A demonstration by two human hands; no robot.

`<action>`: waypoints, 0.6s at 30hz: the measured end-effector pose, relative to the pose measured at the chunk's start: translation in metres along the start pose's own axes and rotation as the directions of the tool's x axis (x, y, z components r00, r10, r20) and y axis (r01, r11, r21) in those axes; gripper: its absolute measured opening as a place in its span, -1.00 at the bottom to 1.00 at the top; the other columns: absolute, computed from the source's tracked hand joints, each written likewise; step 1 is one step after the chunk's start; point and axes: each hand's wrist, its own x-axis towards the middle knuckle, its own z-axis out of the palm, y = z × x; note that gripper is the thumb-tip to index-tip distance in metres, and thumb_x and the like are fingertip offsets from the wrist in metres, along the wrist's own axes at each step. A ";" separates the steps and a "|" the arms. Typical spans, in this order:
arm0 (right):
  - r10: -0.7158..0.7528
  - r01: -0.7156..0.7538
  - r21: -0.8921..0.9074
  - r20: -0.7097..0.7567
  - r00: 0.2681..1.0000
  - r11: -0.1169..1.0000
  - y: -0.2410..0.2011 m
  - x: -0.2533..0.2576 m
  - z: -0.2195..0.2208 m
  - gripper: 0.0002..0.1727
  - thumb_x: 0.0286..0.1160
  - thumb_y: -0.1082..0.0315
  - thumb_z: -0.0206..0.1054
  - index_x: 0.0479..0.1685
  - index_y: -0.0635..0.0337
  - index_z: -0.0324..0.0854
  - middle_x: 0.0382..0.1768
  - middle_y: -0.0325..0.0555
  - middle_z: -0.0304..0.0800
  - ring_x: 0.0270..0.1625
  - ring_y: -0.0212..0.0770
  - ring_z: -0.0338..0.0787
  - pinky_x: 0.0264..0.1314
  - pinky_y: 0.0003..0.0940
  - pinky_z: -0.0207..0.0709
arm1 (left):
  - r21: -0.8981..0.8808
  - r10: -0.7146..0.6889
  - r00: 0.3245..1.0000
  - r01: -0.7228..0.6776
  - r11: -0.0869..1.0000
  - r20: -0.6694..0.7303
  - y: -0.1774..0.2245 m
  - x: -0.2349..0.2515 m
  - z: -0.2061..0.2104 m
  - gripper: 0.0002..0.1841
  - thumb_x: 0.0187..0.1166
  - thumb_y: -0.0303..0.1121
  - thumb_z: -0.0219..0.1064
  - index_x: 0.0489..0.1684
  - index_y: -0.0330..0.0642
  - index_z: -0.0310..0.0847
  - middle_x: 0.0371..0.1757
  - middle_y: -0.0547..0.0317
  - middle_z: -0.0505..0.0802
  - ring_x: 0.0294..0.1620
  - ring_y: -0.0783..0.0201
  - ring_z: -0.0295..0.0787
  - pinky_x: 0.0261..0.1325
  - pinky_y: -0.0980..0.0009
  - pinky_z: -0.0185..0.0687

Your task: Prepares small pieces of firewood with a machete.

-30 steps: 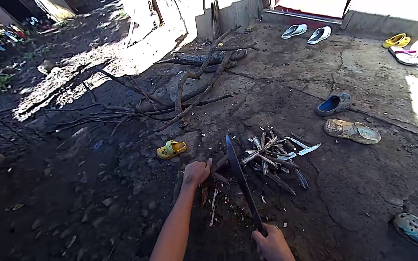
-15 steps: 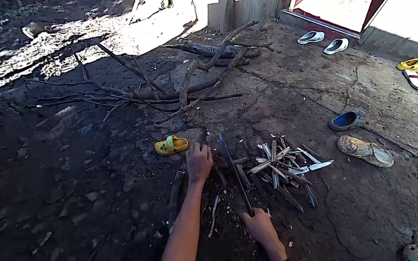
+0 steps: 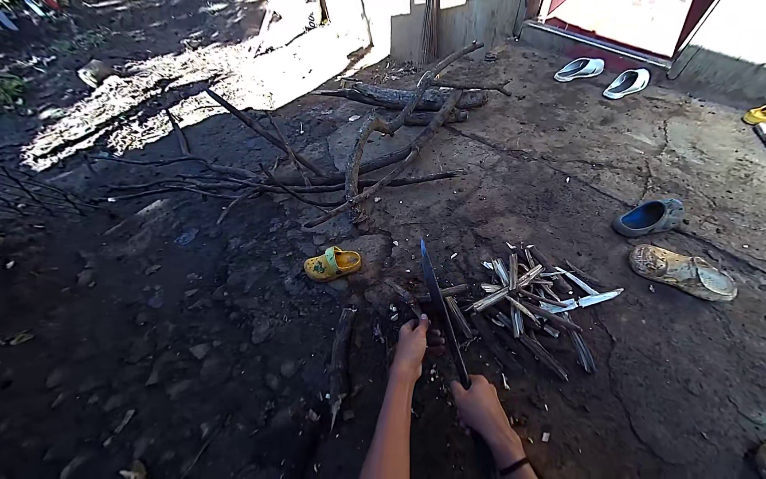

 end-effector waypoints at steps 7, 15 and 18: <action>-0.118 0.118 -0.007 -0.102 0.988 0.993 0.001 -0.007 -0.003 -0.68 0.72 0.08 0.20 -0.21 0.10 0.70 -0.61 -0.19 0.68 -0.65 -0.29 0.69 -0.51 -0.30 0.62 | -0.103 0.033 0.997 -0.041 0.994 -0.076 -0.002 0.012 -0.015 -0.59 0.84 -0.17 0.17 -0.15 -0.40 0.74 -0.57 0.10 0.74 -0.70 0.38 0.56 -0.63 0.53 0.47; -0.055 0.053 -0.044 -0.053 0.997 0.998 -0.017 0.015 0.000 -0.63 0.75 0.05 0.14 -0.16 0.15 0.67 -0.62 -0.18 0.67 -0.69 -0.32 0.67 -0.58 -0.35 0.61 | -0.085 -0.014 0.999 0.011 0.996 -0.033 0.004 0.019 -0.029 -0.70 0.76 -0.22 0.30 -0.10 -0.36 0.72 -0.34 0.05 0.81 -0.61 0.40 0.57 -0.56 0.54 0.46; -0.092 0.090 -0.034 -0.073 0.993 0.995 -0.014 0.005 -0.001 -0.65 0.74 0.07 0.16 -0.20 0.14 0.67 -0.63 -0.19 0.67 -0.70 -0.32 0.67 -0.58 -0.35 0.62 | -0.121 -0.082 0.997 0.080 0.989 -0.011 0.010 0.018 -0.030 -0.71 0.75 -0.23 0.30 -0.21 -0.33 0.70 -0.44 0.10 0.77 -0.65 0.40 0.55 -0.60 0.54 0.45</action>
